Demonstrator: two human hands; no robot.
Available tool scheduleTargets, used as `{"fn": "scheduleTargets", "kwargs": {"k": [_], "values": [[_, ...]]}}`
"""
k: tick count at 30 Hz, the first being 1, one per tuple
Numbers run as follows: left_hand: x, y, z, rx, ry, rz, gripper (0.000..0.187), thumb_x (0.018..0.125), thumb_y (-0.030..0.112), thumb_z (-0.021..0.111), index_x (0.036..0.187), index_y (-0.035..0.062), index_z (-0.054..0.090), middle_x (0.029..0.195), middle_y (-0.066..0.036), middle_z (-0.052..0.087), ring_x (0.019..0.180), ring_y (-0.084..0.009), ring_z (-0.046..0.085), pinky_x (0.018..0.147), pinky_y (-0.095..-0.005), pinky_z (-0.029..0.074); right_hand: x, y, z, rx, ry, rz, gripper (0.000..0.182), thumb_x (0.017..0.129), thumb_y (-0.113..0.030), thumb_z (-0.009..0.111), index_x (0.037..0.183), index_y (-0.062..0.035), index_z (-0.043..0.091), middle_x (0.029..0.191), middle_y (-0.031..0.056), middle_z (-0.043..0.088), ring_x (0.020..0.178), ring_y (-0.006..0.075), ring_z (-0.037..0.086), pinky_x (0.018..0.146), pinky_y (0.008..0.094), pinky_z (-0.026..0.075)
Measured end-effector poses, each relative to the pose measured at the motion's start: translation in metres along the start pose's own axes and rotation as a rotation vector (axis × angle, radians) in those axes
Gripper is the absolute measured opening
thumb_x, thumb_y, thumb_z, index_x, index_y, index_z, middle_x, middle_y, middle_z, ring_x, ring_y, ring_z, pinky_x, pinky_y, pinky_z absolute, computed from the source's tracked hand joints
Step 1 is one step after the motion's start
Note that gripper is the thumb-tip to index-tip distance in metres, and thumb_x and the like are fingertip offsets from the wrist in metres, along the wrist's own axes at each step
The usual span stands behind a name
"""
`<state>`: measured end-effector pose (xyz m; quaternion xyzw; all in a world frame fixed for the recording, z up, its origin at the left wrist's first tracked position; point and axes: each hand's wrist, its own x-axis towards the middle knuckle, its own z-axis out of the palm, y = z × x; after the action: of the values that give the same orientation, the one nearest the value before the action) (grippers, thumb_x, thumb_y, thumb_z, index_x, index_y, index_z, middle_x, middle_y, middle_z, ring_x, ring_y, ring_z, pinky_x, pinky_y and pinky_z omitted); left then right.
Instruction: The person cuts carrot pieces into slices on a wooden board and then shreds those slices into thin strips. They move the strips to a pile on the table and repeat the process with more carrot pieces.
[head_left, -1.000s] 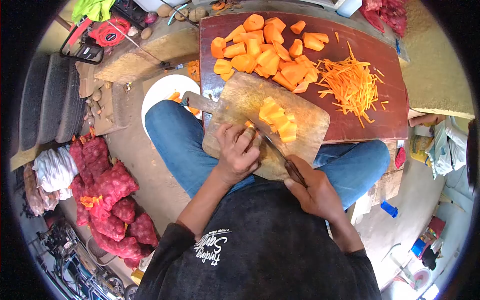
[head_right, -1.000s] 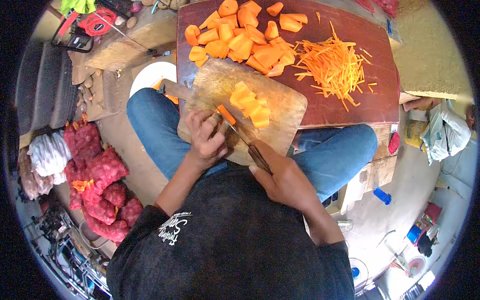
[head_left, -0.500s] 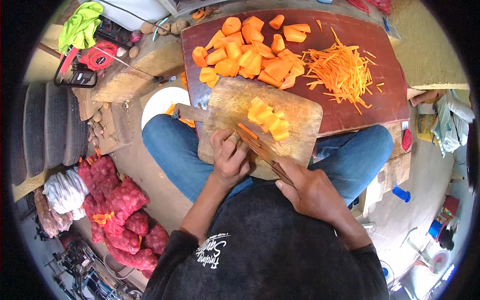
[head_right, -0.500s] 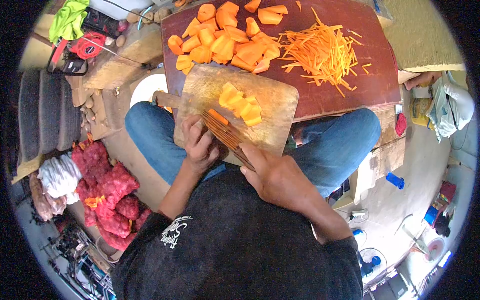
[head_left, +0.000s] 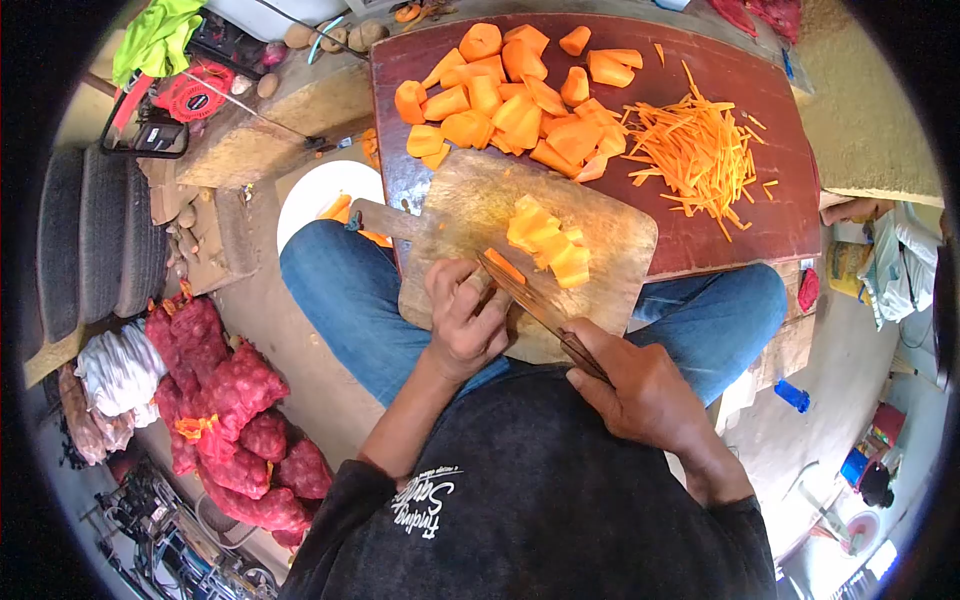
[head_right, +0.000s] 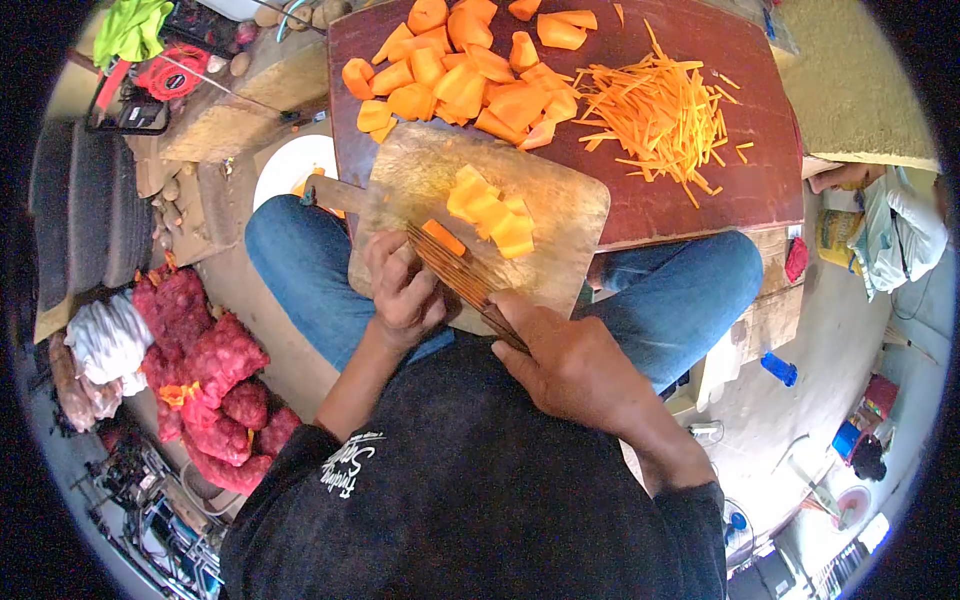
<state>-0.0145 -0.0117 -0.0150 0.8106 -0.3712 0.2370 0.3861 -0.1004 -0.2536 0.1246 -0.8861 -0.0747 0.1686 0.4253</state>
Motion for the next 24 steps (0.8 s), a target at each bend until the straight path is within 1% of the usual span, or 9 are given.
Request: {"fn": "scheduleTargets", "kwargs": {"k": [1, 4, 10, 13, 16, 19, 22, 24], "values": [[-0.001, 0.0, 0.0, -0.002, -0.002, -0.005, 0.044, 0.062, 0.014, 0.083, 0.105, 0.0035, 0.079, 0.118, -0.012, 0.065, 0.107, -0.0386, 0.064, 0.093, -0.0588, 0.048, 0.0, -0.001, 0.0, -0.016, -0.001, -0.008, 0.057, 0.101, -0.015, 0.078, 0.152, -0.0048, 0.055, 0.111, 0.0213, 0.079, 0.093, 0.0425, 0.079, 0.076, 0.0479, 0.064], [0.002, 0.003, -0.002, 0.006, -0.014, -0.011, 0.04, 0.061, 0.014, 0.081, 0.1, 0.0031, 0.077, 0.117, -0.012, 0.065, 0.108, -0.0394, 0.064, 0.094, -0.0597, 0.048, -0.001, -0.003, 0.0, -0.062, -0.015, -0.014, 0.06, 0.1, -0.016, 0.079, 0.153, -0.0062, 0.053, 0.107, 0.02, 0.079, 0.089, 0.0418, 0.079, 0.074, 0.0486, 0.064], [0.002, 0.003, -0.002, -0.01, 0.001, -0.004, 0.04, 0.061, 0.014, 0.079, 0.099, 0.0023, 0.077, 0.114, -0.013, 0.065, 0.108, -0.0392, 0.065, 0.095, -0.059, 0.047, -0.003, -0.006, -0.001, -0.059, -0.014, -0.016, 0.058, 0.101, -0.016, 0.077, 0.151, -0.0036, 0.053, 0.108, 0.0218, 0.078, 0.089, 0.0437, 0.079, 0.074, 0.0498, 0.064], [0.004, 0.004, -0.005, 0.003, -0.033, -0.019, 0.039, 0.061, 0.014, 0.08, 0.099, 0.0022, 0.078, 0.113, -0.012, 0.066, 0.109, -0.0384, 0.065, 0.096, -0.0584, 0.047, -0.001, -0.008, -0.004, -0.058, -0.061, 0.024, 0.057, 0.101, -0.015, 0.076, 0.151, -0.0027, 0.052, 0.109, 0.0229, 0.078, 0.09, 0.0449, 0.078, 0.075, 0.0503, 0.064], [0.003, 0.004, -0.004, 0.016, -0.022, -0.017, 0.038, 0.063, 0.013, 0.079, 0.099, 0.0024, 0.079, 0.113, -0.011, 0.066, 0.109, -0.0378, 0.066, 0.096, -0.0583, 0.047, 0.003, -0.014, -0.003, -0.063, -0.052, 0.046, 0.053, 0.103, -0.02, 0.075, 0.148, -0.0012, 0.054, 0.104, 0.0268, 0.077, 0.091, 0.0465, 0.077, 0.073, 0.0544, 0.064], [0.002, 0.004, -0.005, 0.008, -0.03, -0.024, 0.038, 0.065, 0.013, 0.078, 0.102, 0.0035, 0.08, 0.113, -0.011, 0.067, 0.11, -0.0371, 0.066, 0.097, -0.0577, 0.047, 0.011, -0.02, -0.005, -0.066, -0.091, 0.09, 0.051, 0.103, -0.02, 0.073, 0.147, -0.002, 0.054, 0.105, 0.0289, 0.076, 0.092, 0.0499, 0.076, 0.076, 0.0572, 0.063], [0.001, 0.004, -0.002, 0.016, -0.016, -0.051, 0.039, 0.067, 0.013, 0.077, 0.105, 0.0045, 0.08, 0.114, -0.01, 0.068, 0.109, -0.0364, 0.067, 0.099, -0.0569, 0.047, 0.015, 0.011, 0.009, -0.042, -0.139, 0.186, 0.05, 0.103, -0.02, 0.073, 0.147, -0.0028, 0.053, 0.108, 0.0304, 0.075, 0.094, 0.0522, 0.074, 0.078, 0.059, 0.062], [0.0, 0.003, -0.002, 0.013, -0.008, -0.059, 0.04, 0.068, 0.012, 0.077, 0.108, 0.0052, 0.081, 0.115, -0.01, 0.069, 0.108, -0.0351, 0.067, 0.102, -0.0566, 0.046, 0.012, 0.015, 0.011, -0.049, -0.111, 0.163, 0.052, 0.103, -0.02, 0.074, 0.148, -0.0033, 0.053, 0.11, 0.0298, 0.076, 0.095, 0.0514, 0.075, 0.078, 0.0584, 0.062]]}}
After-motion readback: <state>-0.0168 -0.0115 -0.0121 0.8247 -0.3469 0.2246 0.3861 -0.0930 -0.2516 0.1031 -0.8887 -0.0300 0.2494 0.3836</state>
